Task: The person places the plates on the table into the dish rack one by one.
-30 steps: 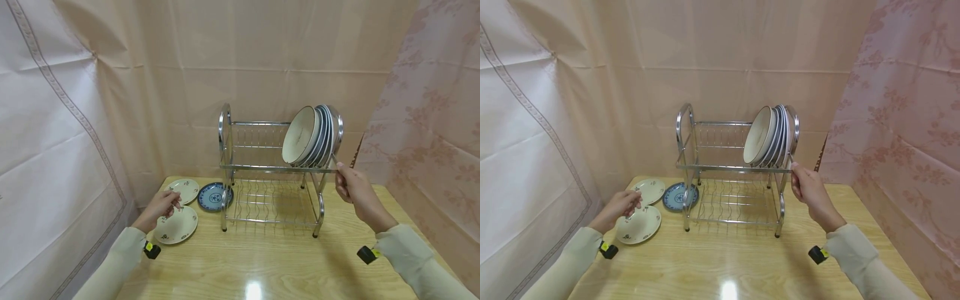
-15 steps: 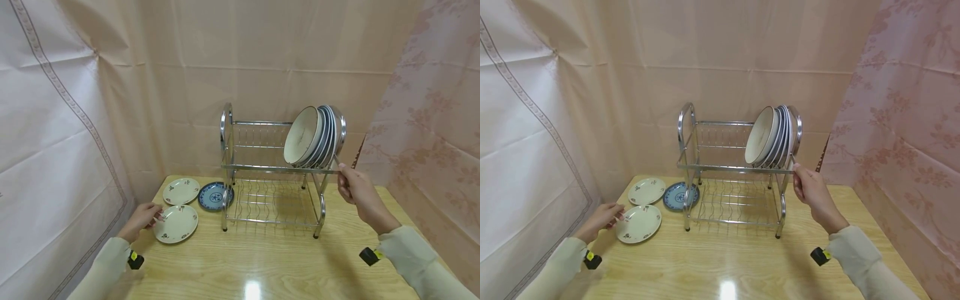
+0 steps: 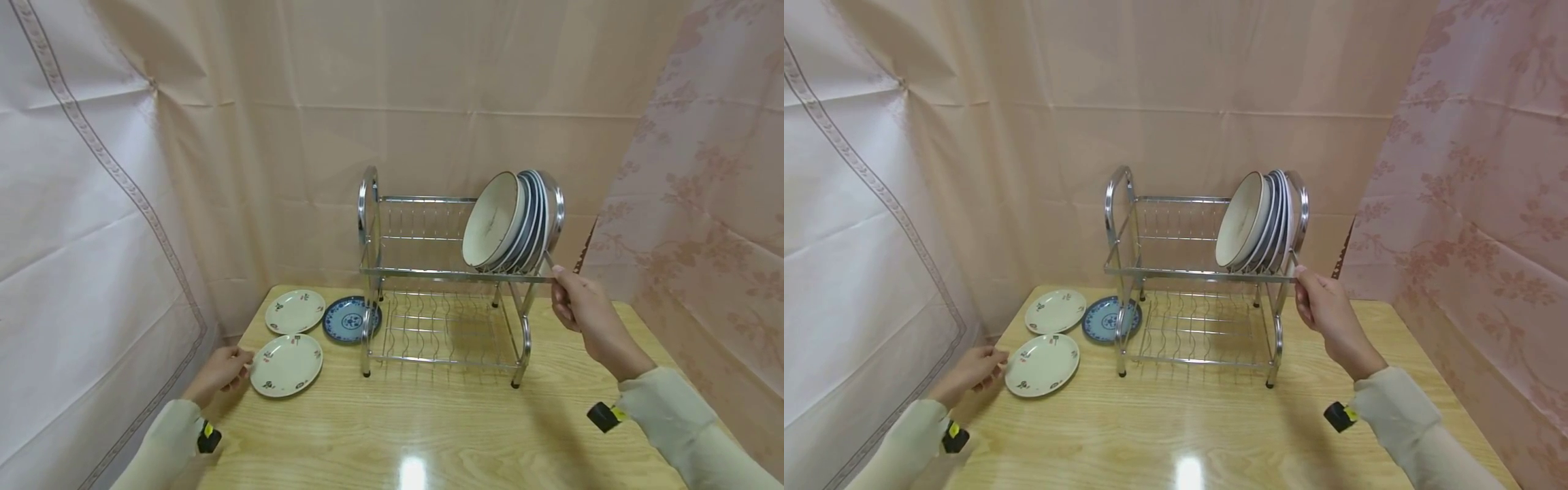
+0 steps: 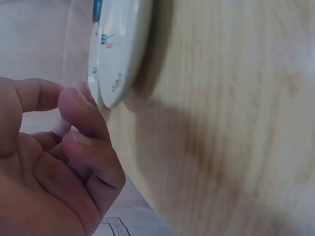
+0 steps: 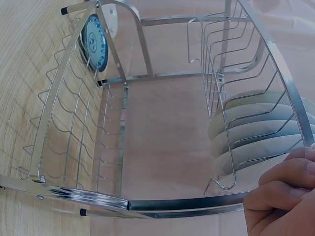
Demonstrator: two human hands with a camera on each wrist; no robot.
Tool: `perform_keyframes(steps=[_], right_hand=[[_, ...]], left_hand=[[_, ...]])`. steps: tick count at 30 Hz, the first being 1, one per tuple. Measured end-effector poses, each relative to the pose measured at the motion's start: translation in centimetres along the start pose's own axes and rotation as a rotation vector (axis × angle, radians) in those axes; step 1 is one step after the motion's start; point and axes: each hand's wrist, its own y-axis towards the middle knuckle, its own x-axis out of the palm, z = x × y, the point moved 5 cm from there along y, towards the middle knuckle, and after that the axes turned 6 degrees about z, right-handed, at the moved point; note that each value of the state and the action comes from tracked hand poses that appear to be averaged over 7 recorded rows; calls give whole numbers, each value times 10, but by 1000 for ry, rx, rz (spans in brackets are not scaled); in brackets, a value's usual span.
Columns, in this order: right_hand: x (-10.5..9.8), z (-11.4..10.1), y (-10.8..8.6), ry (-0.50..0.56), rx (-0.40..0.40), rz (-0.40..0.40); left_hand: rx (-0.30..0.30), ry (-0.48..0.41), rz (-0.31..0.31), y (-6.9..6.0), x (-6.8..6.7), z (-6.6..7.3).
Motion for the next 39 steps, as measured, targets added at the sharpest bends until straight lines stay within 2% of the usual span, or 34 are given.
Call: perform_keyframes(steps=[4, 14, 32, 39], right_hand=[[0, 0, 0, 7, -5, -3], [-2, 0, 0, -9, 15, 6], [0, 1, 1, 10, 7, 0], [1, 1, 1, 13, 12, -2]], left_hand=[[-14, 23, -3, -1, 2, -7], [-61, 52, -59, 0, 11, -16], [-99, 137, -98, -9, 15, -17], [-123, 77, -187, -8, 22, -21]])
